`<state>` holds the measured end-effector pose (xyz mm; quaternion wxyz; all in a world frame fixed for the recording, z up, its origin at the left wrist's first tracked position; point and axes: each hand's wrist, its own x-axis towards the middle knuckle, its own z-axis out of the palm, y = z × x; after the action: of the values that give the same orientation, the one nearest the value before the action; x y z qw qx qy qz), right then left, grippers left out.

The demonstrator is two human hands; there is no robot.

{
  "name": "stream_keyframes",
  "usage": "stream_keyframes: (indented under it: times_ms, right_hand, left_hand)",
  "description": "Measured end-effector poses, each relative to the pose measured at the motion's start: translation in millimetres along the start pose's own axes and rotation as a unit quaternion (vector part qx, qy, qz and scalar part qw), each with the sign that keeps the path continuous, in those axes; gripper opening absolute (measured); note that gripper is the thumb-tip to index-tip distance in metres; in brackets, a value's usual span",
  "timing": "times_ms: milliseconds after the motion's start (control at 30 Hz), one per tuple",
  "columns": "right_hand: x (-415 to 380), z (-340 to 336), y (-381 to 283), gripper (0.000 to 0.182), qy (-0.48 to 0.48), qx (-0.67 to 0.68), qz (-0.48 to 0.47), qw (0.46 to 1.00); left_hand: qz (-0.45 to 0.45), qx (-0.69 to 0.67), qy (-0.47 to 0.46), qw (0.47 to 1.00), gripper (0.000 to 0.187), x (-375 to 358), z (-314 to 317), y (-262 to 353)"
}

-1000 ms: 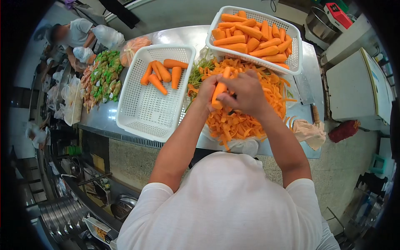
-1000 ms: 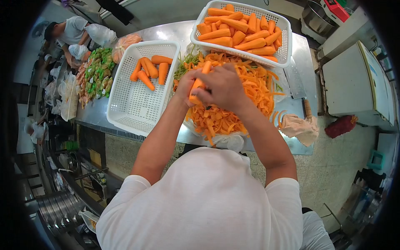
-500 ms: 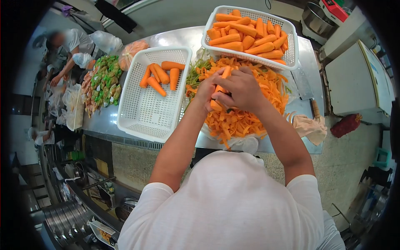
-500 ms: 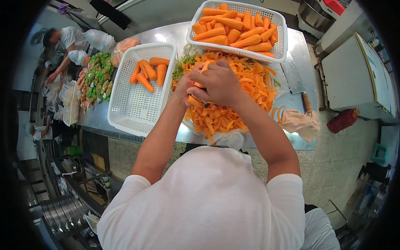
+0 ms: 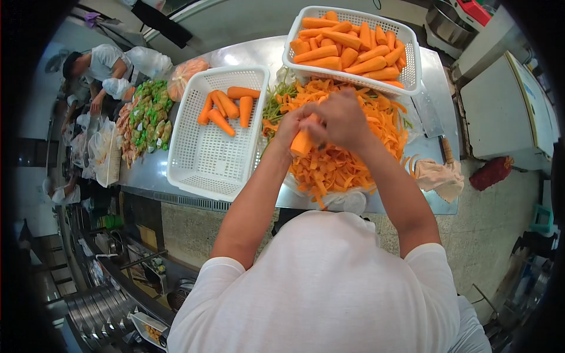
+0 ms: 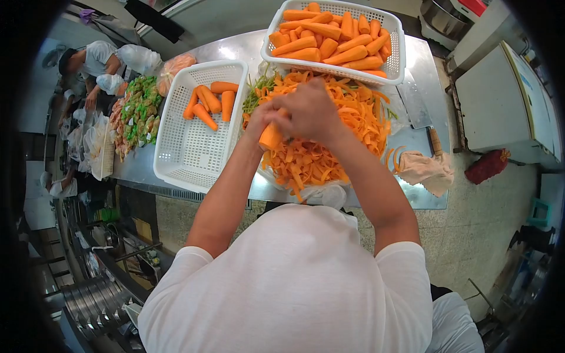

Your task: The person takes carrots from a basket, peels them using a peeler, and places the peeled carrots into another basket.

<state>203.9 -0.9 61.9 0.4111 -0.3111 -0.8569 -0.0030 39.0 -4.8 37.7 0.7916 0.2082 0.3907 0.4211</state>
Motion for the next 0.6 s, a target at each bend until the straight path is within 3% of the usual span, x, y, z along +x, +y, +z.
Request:
stream_keyframes:
  times_ms: [67, 100, 167, 300, 333, 367, 400, 467, 533, 600]
  right_hand:
    - [-0.2, 10.1, 51.2, 0.033, 0.022, -0.045, 0.097, 0.994]
    - [-2.5, 6.8, 69.7, 0.033, 0.023, -0.047, 0.098, 0.994]
    - [-5.0, 1.0, 94.9, 0.033, -0.067, -0.180, 0.229, 0.954]
    - [2.6, -24.0, 40.0, 0.031, -0.023, -0.087, 0.206, 0.974]
    - [3.2, -26.8, 13.7, 0.031, -0.023, -0.059, 0.139, 0.988]
    - [5.9, -25.8, -1.2, 0.031, -0.022, -0.031, 0.071, 0.997]
    - [7.8, -19.9, -5.6, 0.031, -0.021, -0.033, 0.074, 0.997]
    - [2.6, -5.7, -10.3, 0.032, 0.004, -0.003, 0.003, 1.000]
    - [-0.5, 4.7, 28.9, 0.033, 0.015, -0.042, 0.034, 0.998]
    - [-0.6, 0.0, 69.4, 0.034, 0.025, -0.080, 0.060, 0.995]
  left_hand:
    - [-0.010, -0.002, -0.045, 0.999, 0.040, 11.9, -19.9, -5.4]
    - [-0.018, -0.006, -0.089, 0.996, 0.040, 16.6, -25.0, -6.9]
    - [-0.010, 0.002, -0.088, 0.996, 0.041, 14.7, -21.8, -6.6]
    - [0.000, -0.031, -0.061, 0.998, 0.044, 11.5, -15.2, -3.7]
    - [0.000, -0.031, -0.061, 0.998, 0.044, 7.5, -1.2, 0.7]
    - [-0.003, -0.079, -0.005, 0.997, 0.045, 1.3, 20.5, 7.3]
    - [-0.007, -0.125, 0.051, 0.991, 0.046, -1.9, 32.3, 10.1]
    - [-0.018, -0.121, 0.055, 0.991, 0.046, 0.3, 31.2, 9.9]
    - [-0.026, -0.119, 0.059, 0.991, 0.046, 5.7, 14.2, 6.9]
    - [-0.020, 0.000, -0.135, 0.991, 0.045, 16.1, -22.5, -3.6]
